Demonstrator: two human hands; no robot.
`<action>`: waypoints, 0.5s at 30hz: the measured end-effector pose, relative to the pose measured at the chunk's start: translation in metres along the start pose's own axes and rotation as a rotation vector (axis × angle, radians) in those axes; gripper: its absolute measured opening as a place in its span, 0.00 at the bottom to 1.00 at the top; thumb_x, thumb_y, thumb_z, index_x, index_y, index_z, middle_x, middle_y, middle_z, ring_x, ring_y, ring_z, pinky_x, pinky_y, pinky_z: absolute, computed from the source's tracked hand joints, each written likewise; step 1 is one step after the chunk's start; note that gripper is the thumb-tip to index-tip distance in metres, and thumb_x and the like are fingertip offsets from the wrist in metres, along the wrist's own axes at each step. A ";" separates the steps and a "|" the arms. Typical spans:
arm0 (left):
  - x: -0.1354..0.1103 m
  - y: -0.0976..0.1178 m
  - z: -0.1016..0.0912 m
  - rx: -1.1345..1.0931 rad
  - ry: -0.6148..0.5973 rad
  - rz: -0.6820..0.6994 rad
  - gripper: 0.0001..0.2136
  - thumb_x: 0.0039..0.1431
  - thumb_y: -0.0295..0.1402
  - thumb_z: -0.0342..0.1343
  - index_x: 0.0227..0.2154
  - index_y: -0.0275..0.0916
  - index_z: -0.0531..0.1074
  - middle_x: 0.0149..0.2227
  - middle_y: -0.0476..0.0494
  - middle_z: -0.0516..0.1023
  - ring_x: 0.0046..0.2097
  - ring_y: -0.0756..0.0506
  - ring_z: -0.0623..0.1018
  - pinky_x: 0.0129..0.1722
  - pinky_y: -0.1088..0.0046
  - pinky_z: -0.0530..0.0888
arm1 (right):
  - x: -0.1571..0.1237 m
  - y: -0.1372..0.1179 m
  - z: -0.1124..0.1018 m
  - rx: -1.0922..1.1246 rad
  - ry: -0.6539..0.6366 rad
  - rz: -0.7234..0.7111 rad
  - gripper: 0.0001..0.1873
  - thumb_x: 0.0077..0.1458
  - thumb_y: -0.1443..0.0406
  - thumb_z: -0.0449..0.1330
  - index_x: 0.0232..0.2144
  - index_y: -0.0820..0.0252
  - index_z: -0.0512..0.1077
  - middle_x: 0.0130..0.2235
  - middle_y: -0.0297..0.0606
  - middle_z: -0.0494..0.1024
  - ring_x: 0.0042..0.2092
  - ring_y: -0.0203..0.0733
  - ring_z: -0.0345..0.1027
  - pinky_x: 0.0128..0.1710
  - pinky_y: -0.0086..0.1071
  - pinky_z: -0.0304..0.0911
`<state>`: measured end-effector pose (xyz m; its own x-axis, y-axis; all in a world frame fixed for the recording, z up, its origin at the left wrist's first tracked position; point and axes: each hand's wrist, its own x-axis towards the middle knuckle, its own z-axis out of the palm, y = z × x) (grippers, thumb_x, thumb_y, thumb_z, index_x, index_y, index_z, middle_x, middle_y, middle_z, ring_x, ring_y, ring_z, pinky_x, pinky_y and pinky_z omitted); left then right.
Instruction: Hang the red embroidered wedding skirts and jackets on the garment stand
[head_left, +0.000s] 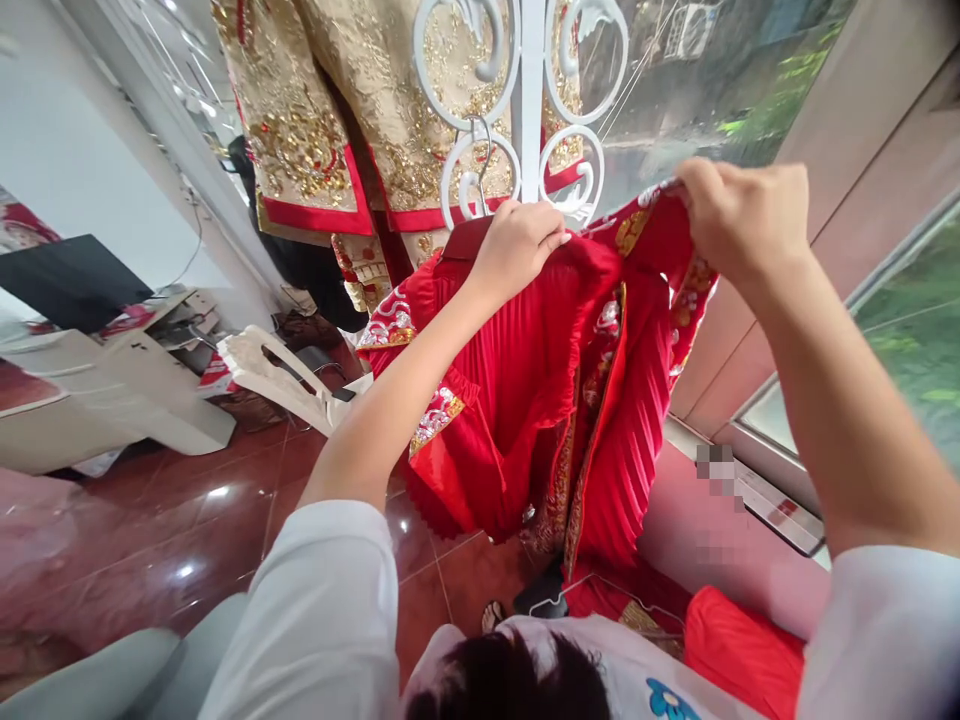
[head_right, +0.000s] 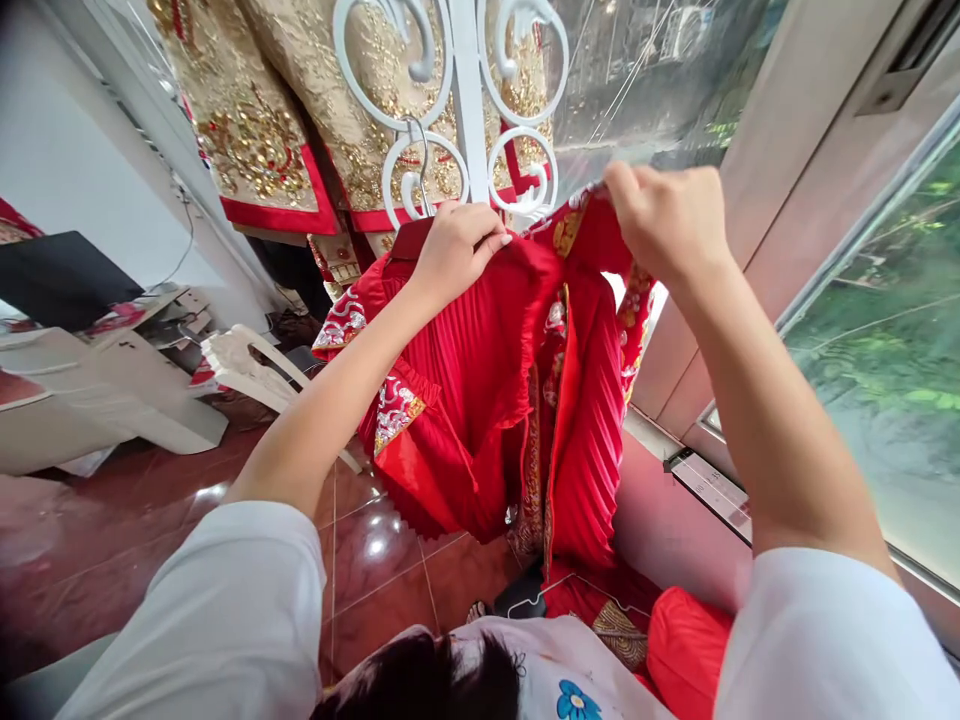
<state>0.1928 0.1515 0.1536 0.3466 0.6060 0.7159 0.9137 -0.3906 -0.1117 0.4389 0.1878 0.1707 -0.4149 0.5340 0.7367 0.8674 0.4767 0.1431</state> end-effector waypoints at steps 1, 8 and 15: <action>0.000 0.000 0.001 0.009 0.006 -0.002 0.13 0.66 0.38 0.42 0.35 0.40 0.69 0.35 0.42 0.73 0.44 0.40 0.73 0.50 0.59 0.64 | 0.004 -0.001 -0.004 -0.032 -0.005 -0.011 0.28 0.64 0.60 0.30 0.47 0.53 0.68 0.36 0.47 0.73 0.39 0.53 0.68 0.35 0.42 0.57; 0.006 0.001 0.012 0.056 0.014 -0.031 0.09 0.64 0.30 0.43 0.35 0.39 0.68 0.38 0.40 0.73 0.46 0.39 0.73 0.51 0.58 0.65 | -0.062 -0.026 0.036 -0.018 -0.139 -0.033 0.28 0.64 0.63 0.32 0.57 0.60 0.63 0.41 0.54 0.74 0.43 0.54 0.69 0.33 0.42 0.60; -0.063 0.027 0.022 0.053 0.100 -0.127 0.15 0.61 0.29 0.44 0.50 0.39 0.65 0.58 0.36 0.65 0.63 0.40 0.60 0.64 0.54 0.52 | -0.086 -0.053 0.106 0.328 -0.015 0.069 0.29 0.62 0.64 0.35 0.64 0.54 0.51 0.63 0.46 0.56 0.64 0.53 0.49 0.50 0.49 0.62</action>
<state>0.2000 0.1186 0.0903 0.2068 0.5750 0.7916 0.9598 -0.2760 -0.0503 0.3993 0.1903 0.0294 -0.3643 0.5816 0.7273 0.7599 0.6372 -0.1290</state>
